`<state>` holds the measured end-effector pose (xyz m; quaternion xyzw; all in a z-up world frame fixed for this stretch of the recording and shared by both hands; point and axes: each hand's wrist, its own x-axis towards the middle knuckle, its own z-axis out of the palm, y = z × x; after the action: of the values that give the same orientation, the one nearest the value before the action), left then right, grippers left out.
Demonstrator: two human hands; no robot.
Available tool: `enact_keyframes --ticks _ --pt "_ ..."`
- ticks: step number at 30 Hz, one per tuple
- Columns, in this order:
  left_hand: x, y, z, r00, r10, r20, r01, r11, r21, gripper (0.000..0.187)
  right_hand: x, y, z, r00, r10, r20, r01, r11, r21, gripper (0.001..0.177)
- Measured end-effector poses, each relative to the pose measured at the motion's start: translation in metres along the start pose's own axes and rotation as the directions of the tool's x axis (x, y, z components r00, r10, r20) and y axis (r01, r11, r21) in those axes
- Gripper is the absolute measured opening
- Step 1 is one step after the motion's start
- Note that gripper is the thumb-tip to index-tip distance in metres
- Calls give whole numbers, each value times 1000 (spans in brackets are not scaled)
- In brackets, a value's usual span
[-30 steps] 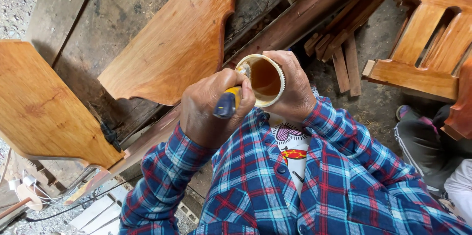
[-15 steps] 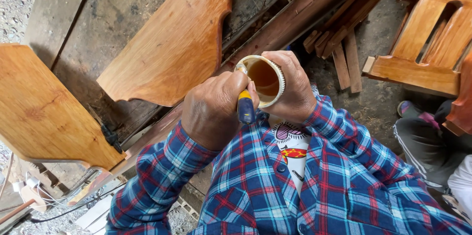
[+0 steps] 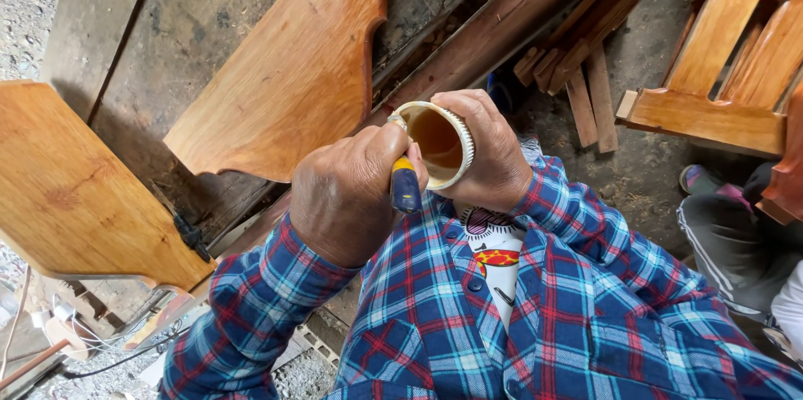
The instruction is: The person applies a brown liquid finish to a curved wooden board using a paintbrush. They dip the brush into a small container to reload the finish and continue brushing the surface evenly.
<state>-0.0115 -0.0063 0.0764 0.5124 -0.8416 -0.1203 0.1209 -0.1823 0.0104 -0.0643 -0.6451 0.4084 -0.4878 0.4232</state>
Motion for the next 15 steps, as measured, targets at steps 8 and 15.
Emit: enact_keyframes --ticks 8,15 --pt "-1 7 -5 999 -25 43 22 997 69 16 -1 -2 1 1000 -9 27 8 1000 27 79" --pt "-2 17 0 999 -47 17 44 990 135 18 -2 -3 3 1000 -18 23 17 1000 17 78"
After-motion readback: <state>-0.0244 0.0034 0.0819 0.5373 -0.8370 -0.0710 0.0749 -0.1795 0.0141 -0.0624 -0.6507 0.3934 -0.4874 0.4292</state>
